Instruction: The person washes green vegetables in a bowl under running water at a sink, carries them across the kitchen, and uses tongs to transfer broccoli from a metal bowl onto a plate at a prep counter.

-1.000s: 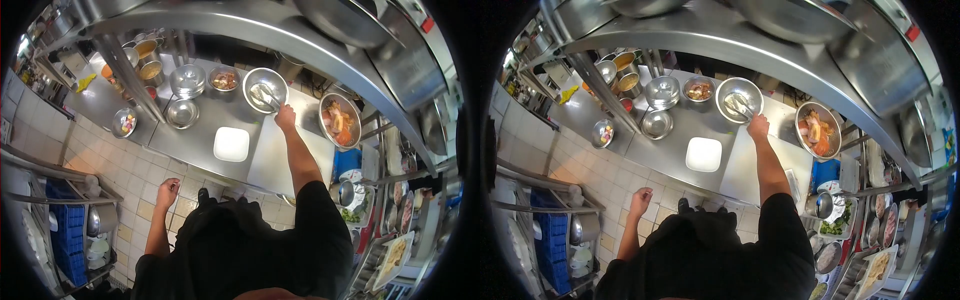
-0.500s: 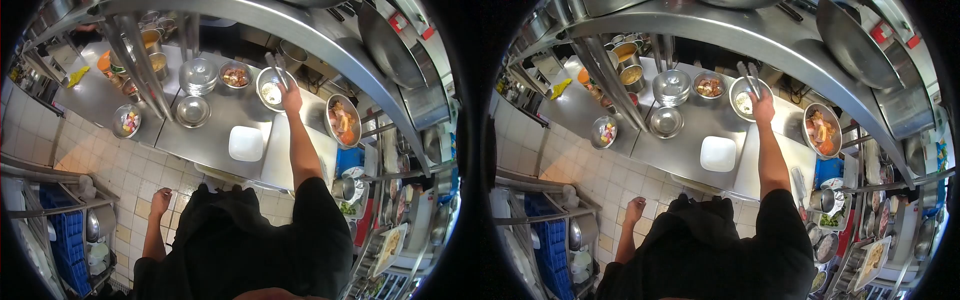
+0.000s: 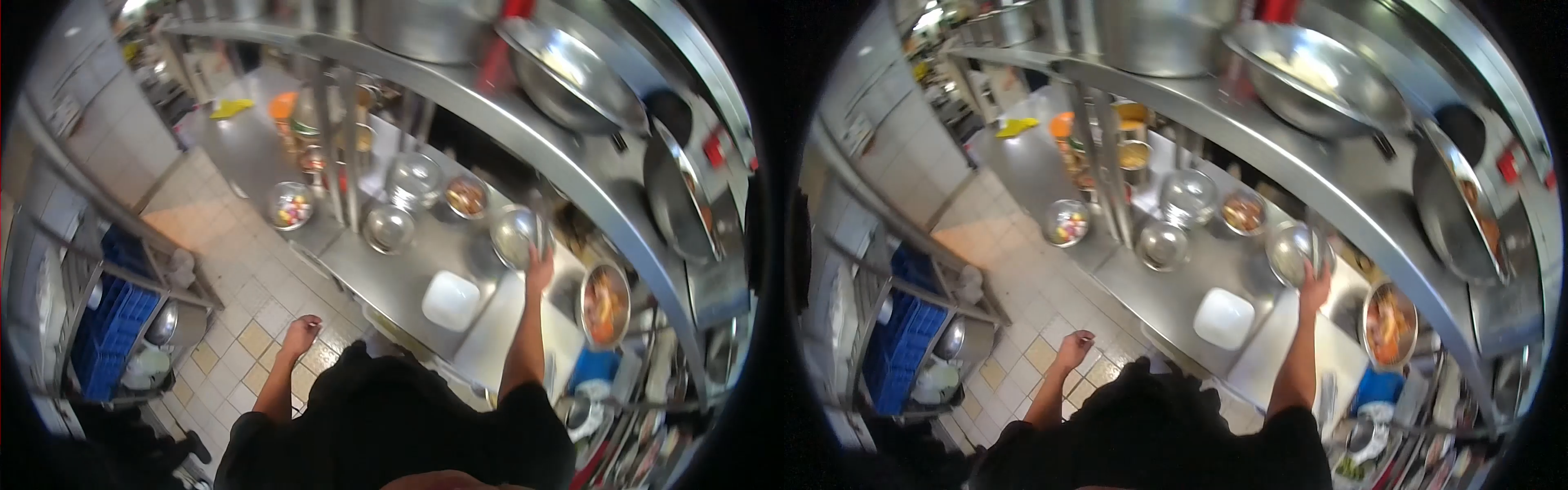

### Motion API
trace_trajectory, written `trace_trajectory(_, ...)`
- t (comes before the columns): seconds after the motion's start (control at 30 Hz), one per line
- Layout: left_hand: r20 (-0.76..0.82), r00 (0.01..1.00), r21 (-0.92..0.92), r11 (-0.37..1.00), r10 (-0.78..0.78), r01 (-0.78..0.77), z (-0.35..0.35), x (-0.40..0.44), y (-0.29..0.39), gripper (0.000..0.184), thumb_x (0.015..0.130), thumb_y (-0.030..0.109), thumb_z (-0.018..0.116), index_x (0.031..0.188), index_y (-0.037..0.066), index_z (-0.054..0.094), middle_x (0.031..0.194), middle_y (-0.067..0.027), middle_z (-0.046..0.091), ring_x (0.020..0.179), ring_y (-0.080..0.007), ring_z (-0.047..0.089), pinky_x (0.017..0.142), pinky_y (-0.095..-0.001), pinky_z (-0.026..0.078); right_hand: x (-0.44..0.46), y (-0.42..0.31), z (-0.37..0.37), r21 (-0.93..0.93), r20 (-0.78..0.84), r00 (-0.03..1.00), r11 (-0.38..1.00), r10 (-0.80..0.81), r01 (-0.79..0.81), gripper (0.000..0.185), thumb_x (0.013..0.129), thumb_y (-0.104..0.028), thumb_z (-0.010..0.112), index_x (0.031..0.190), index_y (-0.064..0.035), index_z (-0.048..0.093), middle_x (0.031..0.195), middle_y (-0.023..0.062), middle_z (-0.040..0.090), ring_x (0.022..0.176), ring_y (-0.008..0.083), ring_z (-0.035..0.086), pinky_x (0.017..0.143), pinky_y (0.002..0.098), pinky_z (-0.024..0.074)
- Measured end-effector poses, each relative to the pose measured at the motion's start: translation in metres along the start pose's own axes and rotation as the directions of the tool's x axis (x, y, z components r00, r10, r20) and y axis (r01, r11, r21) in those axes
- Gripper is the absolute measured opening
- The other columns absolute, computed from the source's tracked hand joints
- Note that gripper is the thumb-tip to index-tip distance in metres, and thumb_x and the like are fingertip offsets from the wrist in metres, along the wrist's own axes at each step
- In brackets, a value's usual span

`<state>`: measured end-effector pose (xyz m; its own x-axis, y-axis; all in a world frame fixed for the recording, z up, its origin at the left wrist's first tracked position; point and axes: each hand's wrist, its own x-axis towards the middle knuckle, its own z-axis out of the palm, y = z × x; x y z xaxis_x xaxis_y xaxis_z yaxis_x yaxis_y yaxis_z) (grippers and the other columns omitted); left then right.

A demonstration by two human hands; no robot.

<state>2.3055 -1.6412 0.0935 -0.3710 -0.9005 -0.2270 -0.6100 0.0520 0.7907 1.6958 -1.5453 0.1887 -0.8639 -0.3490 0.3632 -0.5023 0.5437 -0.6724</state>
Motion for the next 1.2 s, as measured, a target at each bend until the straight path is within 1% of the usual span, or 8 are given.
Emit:
trace_trajectory(0.4,-0.480,0.780,-0.094,0.861,0.401,-0.500,-0.161,0.093,0.255,0.017,0.084,0.016,0.067,0.089,-0.001,0.069,0.082,-0.0113,0.067,0.075,-0.0180,0.061,0.069,-0.0307,0.048,-0.101,-0.005,-0.062,0.334,-0.080,0.984,0.934,0.161,-0.126,0.051,0.088,-0.033,0.066,0.114,0.0101,0.057,0.095,0.0143,0.062,0.085,0.0214,0.053,0.081,0.0330,0.0423)
trace_trajectory(0.47,-0.568,0.549,0.013,0.674,0.613,-0.739,-0.192,0.099,0.307,0.019,0.085,0.016,0.067,0.090,-0.002,0.068,0.081,-0.0105,0.066,0.076,-0.0158,0.061,0.068,-0.0294,0.048,-0.109,-0.005,-0.065,0.341,-0.101,0.983,0.933,0.155,-0.113,0.051,0.089,-0.035,0.065,0.113,0.0093,0.058,0.096,0.0154,0.064,0.087,0.0235,0.055,0.084,0.0350,0.0429)
trace_trajectory(0.73,-0.653,0.101,0.176,0.280,0.751,-0.944,-0.248,0.134,0.468,0.014,0.082,0.010,0.065,0.091,-0.001,0.063,0.091,-0.0098,0.061,0.078,-0.0168,0.061,0.072,-0.0294,0.049,-0.135,-0.005,-0.073,0.413,-0.091,0.983,0.905,0.158,-0.107,0.045,0.088,-0.028,0.066,0.113,0.0084,0.058,0.095,0.0128,0.063,0.087,0.0192,0.056,0.082,0.0316,0.0436)
trace_trajectory(0.8,-0.606,0.253,0.071,0.367,0.754,-0.927,-0.244,0.151,0.473,0.015,0.080,0.011,0.066,0.090,0.001,0.062,0.086,-0.0099,0.060,0.080,-0.0224,0.062,0.073,-0.0323,0.049,-0.142,-0.007,-0.075,0.395,-0.086,0.979,0.909,0.183,-0.135,0.045,0.088,-0.025,0.066,0.115,0.0098,0.056,0.096,0.0124,0.063,0.086,0.0182,0.056,0.082,0.0309,0.0439)
trace_trajectory(0.87,-0.571,0.055,0.417,0.348,0.819,-0.840,-0.240,0.166,0.469,0.014,0.078,0.010,0.066,0.086,0.001,0.060,0.086,-0.0112,0.061,0.083,-0.0274,0.061,0.076,-0.0353,0.049,-0.148,-0.021,-0.078,0.446,-0.075,0.981,0.886,0.181,-0.130,0.044,0.087,-0.024,0.067,0.115,0.0099,0.056,0.097,0.0133,0.063,0.087,0.0192,0.056,0.082,0.0316,0.0442)
trace_trajectory(0.93,-0.605,0.073,0.328,0.331,0.793,-0.885,-0.236,0.171,0.468,0.012,0.076,0.008,0.066,0.081,0.001,0.058,0.086,-0.0128,0.061,0.085,-0.0310,0.061,0.078,-0.0369,0.049,-0.153,-0.019,-0.081,0.510,-0.074,0.977,0.850,0.198,-0.133,0.042,0.087,-0.020,0.067,0.115,0.0099,0.056,0.098,0.0145,0.063,0.089,0.0200,0.057,0.083,0.0322,0.0447)
trace_trajectory(1.07,-0.671,0.250,0.052,0.380,0.698,-0.923,-0.252,0.152,0.483,0.009,0.078,0.006,0.067,0.085,0.001,0.065,0.088,-0.0094,0.063,0.077,-0.0170,0.062,0.072,-0.0295,0.050,-0.159,-0.016,-0.084,0.483,-0.114,0.974,0.868,0.198,-0.119,0.041,0.087,-0.018,0.067,0.115,0.0101,0.056,0.099,0.0142,0.063,0.090,0.0188,0.057,0.084,0.0307,0.0449)
trace_trajectory(1.2,-0.648,-0.310,0.420,-0.012,0.695,-0.907,-0.301,0.079,0.588,0.014,0.083,0.013,0.069,0.092,0.002,0.066,0.092,-0.0060,0.064,0.081,-0.0131,0.059,0.074,-0.0263,0.048,-0.165,-0.021,-0.088,0.557,-0.119,0.967,0.822,0.225,-0.122,0.041,0.086,-0.017,0.067,0.115,0.0107,0.055,0.099,0.0135,0.063,0.091,0.0192,0.057,0.084,0.0298,0.0446)
